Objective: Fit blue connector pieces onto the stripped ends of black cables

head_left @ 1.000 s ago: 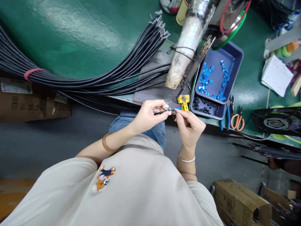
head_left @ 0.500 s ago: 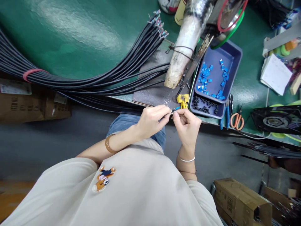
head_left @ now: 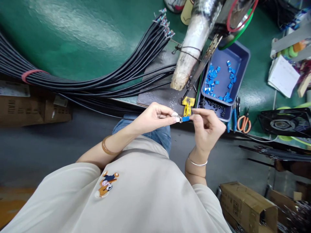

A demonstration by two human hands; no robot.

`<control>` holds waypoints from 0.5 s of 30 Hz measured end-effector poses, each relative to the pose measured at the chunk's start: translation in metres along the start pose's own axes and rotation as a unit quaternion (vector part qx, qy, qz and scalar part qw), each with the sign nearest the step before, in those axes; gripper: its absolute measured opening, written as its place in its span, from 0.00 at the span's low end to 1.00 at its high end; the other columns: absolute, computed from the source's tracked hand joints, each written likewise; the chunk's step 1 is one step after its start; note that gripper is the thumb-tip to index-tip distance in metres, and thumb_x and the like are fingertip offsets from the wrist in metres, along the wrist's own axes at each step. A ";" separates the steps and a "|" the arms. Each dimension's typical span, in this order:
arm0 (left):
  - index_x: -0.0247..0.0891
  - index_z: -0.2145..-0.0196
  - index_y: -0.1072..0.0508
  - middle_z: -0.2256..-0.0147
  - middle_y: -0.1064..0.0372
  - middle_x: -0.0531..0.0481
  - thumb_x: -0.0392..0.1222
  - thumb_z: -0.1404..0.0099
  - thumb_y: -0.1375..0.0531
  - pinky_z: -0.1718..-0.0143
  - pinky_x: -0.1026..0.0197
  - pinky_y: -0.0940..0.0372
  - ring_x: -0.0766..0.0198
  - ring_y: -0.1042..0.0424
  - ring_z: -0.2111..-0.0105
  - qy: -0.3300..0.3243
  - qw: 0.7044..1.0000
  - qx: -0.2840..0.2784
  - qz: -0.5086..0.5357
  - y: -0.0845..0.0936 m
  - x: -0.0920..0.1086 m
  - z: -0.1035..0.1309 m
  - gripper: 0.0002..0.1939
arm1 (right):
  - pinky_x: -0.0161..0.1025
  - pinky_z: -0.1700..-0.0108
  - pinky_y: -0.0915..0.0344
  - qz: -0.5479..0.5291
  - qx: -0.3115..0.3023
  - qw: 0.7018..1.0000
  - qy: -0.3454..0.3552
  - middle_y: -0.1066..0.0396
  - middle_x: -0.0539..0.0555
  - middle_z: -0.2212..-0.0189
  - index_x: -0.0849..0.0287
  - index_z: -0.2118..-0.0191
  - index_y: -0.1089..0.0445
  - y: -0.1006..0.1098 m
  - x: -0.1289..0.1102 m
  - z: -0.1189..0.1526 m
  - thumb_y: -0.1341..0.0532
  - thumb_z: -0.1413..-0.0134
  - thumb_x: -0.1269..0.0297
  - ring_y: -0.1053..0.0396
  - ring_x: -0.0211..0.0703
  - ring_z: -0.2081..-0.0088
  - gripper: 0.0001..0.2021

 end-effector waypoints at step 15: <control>0.32 0.74 0.28 0.76 0.35 0.54 0.38 0.40 0.38 0.73 0.70 0.39 0.73 0.38 0.75 -0.102 0.980 0.150 -0.077 0.013 0.009 -0.005 0.07 | 0.33 0.79 0.49 -0.014 -0.007 1.000 -0.008 0.38 0.43 0.83 0.57 0.68 0.30 -0.024 0.005 0.005 0.40 0.39 0.61 0.44 0.28 0.83 0.08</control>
Point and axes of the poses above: each hand's wrist, its own z-axis away from the middle knuckle, its own y-axis out of the back of the hand, x = y × z, the point moved 8 cm from there along -z, towards the middle knuckle
